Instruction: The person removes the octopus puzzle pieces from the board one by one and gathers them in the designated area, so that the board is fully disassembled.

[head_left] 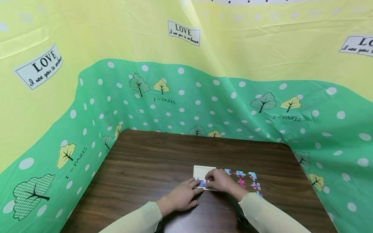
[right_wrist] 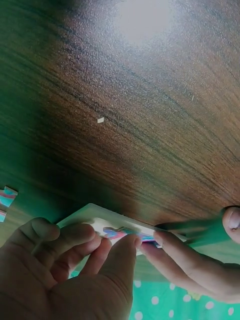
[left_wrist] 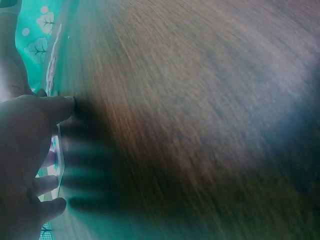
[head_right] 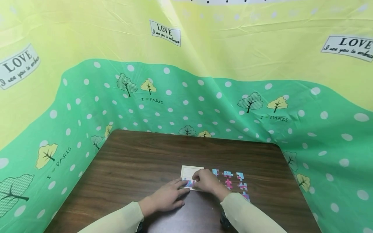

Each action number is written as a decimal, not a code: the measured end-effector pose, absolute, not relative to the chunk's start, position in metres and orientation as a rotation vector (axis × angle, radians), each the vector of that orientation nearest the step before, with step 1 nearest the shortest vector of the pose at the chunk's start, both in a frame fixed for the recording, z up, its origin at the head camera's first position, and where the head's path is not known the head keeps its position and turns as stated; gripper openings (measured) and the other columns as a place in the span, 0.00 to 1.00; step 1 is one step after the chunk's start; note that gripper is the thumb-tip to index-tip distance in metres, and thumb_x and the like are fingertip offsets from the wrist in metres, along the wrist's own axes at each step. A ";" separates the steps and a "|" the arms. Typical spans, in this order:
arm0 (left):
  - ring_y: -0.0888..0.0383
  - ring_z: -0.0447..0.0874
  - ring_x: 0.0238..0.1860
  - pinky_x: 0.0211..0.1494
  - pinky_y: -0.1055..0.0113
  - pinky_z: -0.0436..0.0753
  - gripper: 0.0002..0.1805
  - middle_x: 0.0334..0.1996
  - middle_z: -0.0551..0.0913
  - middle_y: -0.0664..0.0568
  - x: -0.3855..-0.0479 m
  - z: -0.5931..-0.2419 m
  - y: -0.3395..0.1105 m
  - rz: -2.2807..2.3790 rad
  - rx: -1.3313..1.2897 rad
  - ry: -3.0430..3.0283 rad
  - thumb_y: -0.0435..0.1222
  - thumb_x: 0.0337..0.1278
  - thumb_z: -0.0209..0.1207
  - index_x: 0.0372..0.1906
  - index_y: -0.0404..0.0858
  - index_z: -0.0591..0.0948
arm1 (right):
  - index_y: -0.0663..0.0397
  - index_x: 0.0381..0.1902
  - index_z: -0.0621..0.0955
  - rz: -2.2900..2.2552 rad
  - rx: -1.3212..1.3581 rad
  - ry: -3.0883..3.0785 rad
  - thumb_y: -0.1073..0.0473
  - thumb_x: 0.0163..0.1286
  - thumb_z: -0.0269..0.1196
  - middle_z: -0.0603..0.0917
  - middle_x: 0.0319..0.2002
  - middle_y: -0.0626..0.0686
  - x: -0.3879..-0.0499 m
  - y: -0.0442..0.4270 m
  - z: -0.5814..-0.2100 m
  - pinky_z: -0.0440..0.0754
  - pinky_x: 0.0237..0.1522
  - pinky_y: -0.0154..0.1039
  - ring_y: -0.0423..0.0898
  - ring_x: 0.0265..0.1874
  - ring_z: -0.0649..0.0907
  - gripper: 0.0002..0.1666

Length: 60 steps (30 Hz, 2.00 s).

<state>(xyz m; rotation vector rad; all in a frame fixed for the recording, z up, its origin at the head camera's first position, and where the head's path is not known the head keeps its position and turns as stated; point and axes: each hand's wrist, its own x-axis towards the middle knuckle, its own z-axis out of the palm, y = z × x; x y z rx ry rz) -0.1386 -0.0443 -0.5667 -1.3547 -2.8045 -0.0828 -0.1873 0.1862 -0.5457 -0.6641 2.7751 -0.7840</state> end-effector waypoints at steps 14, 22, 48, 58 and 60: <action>0.42 0.73 0.72 0.74 0.55 0.73 0.30 0.73 0.73 0.45 -0.136 -0.561 -0.043 -0.078 -1.349 -2.790 0.54 0.67 0.61 0.70 0.46 0.78 | 0.48 0.29 0.86 -0.769 -0.640 2.805 0.64 0.52 0.76 0.82 0.25 0.40 -0.186 0.183 -0.546 0.78 0.32 0.35 0.35 0.27 0.78 0.09; 0.42 0.72 0.72 0.73 0.54 0.74 0.31 0.73 0.72 0.45 -0.136 -0.565 -0.043 -0.082 -1.358 -2.785 0.54 0.68 0.60 0.71 0.46 0.77 | 0.50 0.29 0.85 -0.771 -0.615 2.788 0.64 0.53 0.76 0.81 0.25 0.41 -0.187 0.183 -0.546 0.77 0.32 0.36 0.37 0.27 0.77 0.09; 0.45 0.70 0.74 0.76 0.53 0.71 0.31 0.75 0.69 0.41 -0.138 -0.561 -0.045 -0.074 -1.320 -2.883 0.56 0.68 0.60 0.73 0.53 0.75 | 0.50 0.29 0.83 -0.798 -0.579 2.720 0.63 0.53 0.78 0.77 0.23 0.42 -0.193 0.184 -0.543 0.74 0.30 0.35 0.38 0.25 0.75 0.12; 0.46 0.69 0.74 0.75 0.45 0.70 0.32 0.76 0.69 0.45 -0.138 -0.560 -0.044 -0.060 -1.313 -2.897 0.57 0.67 0.60 0.73 0.56 0.75 | 0.53 0.28 0.83 -0.922 -0.628 2.683 0.68 0.54 0.74 0.80 0.21 0.42 -0.191 0.189 -0.542 0.73 0.26 0.31 0.35 0.22 0.75 0.10; 0.46 0.70 0.74 0.74 0.45 0.70 0.31 0.76 0.69 0.46 -0.138 -0.560 -0.043 -0.062 -1.312 -2.891 0.57 0.67 0.60 0.73 0.56 0.75 | 0.53 0.28 0.83 -0.946 -0.619 2.670 0.68 0.56 0.73 0.80 0.22 0.43 -0.191 0.191 -0.540 0.73 0.26 0.31 0.35 0.22 0.75 0.09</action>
